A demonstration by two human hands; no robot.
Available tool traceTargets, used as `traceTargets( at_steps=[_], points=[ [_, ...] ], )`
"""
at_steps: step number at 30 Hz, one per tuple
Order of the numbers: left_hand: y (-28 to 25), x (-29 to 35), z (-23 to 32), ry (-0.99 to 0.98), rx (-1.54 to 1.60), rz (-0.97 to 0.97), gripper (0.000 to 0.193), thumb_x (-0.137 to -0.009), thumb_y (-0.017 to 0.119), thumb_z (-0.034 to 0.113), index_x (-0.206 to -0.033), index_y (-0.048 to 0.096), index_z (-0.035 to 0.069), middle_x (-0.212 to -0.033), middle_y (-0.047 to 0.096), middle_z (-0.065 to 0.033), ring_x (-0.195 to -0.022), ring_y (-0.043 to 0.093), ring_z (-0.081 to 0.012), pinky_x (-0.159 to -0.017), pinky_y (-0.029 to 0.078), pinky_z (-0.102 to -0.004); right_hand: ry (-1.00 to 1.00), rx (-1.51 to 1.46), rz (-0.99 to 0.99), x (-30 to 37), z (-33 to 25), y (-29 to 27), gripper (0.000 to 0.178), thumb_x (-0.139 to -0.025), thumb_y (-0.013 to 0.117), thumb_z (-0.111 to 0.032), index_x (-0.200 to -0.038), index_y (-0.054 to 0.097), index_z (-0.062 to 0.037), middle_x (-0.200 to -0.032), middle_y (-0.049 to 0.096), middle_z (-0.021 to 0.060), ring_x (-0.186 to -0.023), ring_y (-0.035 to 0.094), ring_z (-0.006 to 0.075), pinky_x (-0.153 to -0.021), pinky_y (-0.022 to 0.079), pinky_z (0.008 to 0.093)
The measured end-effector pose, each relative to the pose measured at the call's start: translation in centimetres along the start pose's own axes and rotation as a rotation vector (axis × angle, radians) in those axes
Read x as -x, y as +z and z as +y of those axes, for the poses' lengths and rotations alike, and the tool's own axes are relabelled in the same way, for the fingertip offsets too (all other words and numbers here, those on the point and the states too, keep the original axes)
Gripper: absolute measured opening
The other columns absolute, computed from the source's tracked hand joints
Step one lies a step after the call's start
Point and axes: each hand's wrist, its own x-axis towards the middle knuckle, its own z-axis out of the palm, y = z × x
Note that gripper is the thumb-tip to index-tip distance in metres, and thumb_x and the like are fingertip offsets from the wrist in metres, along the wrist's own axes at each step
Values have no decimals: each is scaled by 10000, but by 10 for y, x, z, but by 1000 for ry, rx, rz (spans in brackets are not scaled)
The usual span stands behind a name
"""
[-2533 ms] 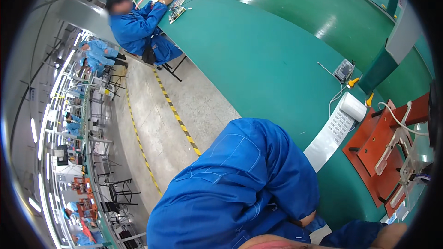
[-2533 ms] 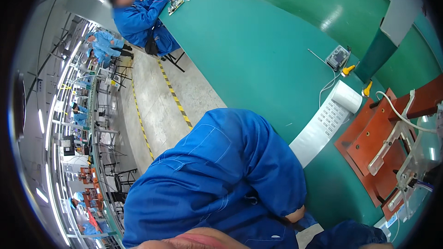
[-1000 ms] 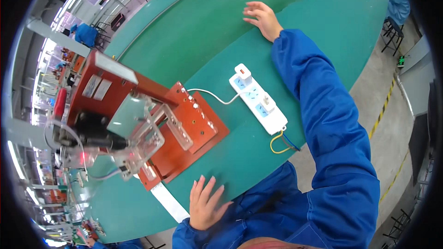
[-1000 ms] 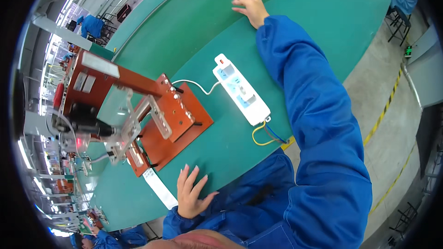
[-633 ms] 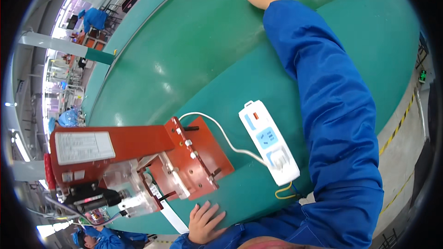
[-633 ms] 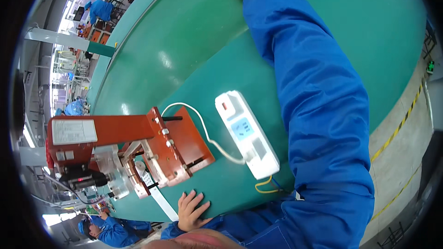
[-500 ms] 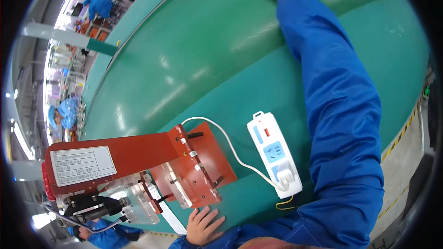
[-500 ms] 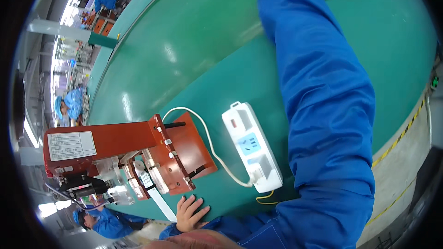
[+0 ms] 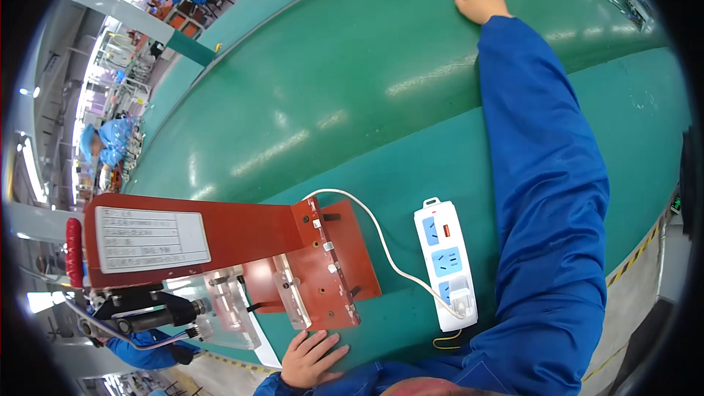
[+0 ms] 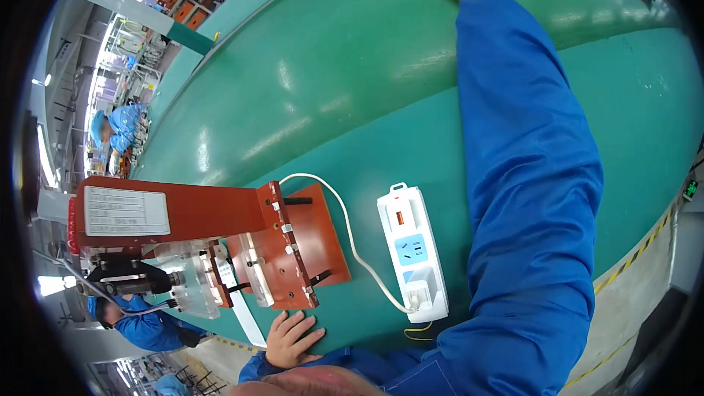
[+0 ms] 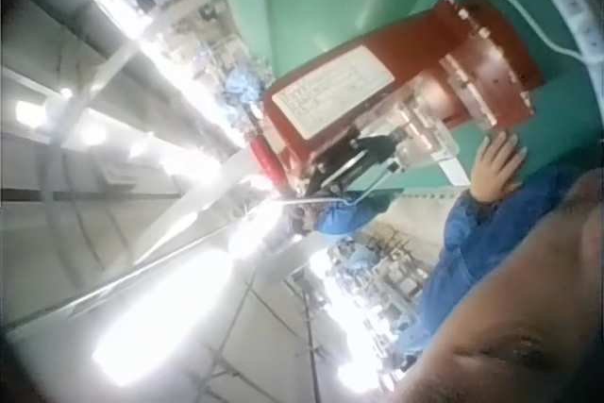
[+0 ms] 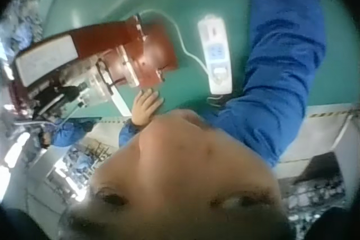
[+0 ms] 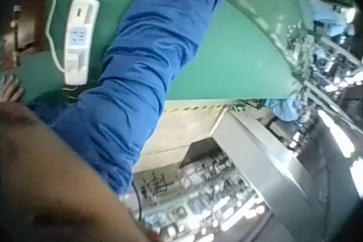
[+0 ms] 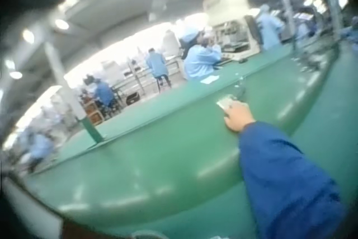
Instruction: Assembling and testing electronic circuit boards using a manual fixture and connecting components.
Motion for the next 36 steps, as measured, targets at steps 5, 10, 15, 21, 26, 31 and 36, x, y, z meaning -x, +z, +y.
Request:
traceTargets(
  at_steps=[5, 10, 15, 21, 26, 31, 36],
  points=[
    [7, 1, -2, 8, -24, 60, 528, -808, 689, 537, -1235, 681, 227, -1318, 608, -54, -1258, 536, -294, -1113, 339, -498, -290, -146, -110, 12, -83, -44, 231, -832, 634, -228, -981, 743, -89, -1021, 641, 97, -990, 620, 297, -816, 499, 457],
    [-9, -15, 2, -9, 66, 15, 611, -732, 770, 465, -1271, 657, 201, -1355, 587, -61, -1277, 530, -297, -1107, 346, -492, -539, -831, -56, 43, -117, -83, 441, -804, 598, -125, -1237, 643, -55, -1059, 627, 144, -1066, 582, 328, -957, 448, 461],
    [-13, -14, 5, -22, 80, 71, 670, -698, 803, 417, -1304, 626, 192, -1393, 562, -69, -1305, 518, -285, -1112, 344, -486, -489, -449, -139, 86, -130, -97, 528, -729, 577, -16, -1256, 600, -30, -1122, 588, 157, -1149, 533, 347, -1082, 366, 465],
    [-16, -17, 6, 35, 170, 170, 715, -706, 811, 360, -1349, 583, 145, -1448, 506, -95, -1368, 454, -281, -1139, 325, -489, -318, -370, 6, 140, -128, -135, 313, -746, 643, -33, -1058, 664, -46, -970, 599, 103, -962, 562, 329, -900, 434, 431],
    [-8, -4, 1, 111, 191, 274, 748, -739, 797, 340, -1398, 527, 113, -1472, 474, -118, -1389, 423, -307, -1158, 310, -499, -151, -416, 211, 193, -135, -191, 300, -802, 679, -10, -1096, 669, -71, -937, 620, 91, -889, 617, 283, -779, 471, 359],
    [3, 24, -3, 229, 285, 375, 754, -759, 790, 254, -1429, 485, 89, -1480, 434, -201, -1363, 439, -378, -1125, 362, -505, -6, -671, 592, 245, -135, -249, 432, -855, 696, 37, -1272, 630, -51, -964, 665, 51, -798, 615, 123, -670, 477, 239],
    [-30, 67, -8, 254, 401, 451, 665, -803, 740, 157, -1418, 494, 92, -1491, 411, -217, -1360, 428, -428, -1113, 395, -486, -256, -471, 582, 252, -161, -391, 412, -842, 684, 46, -1245, 656, -36, -900, 636, 102, -747, 615, 188, -662, 492, 283]
  ],
)
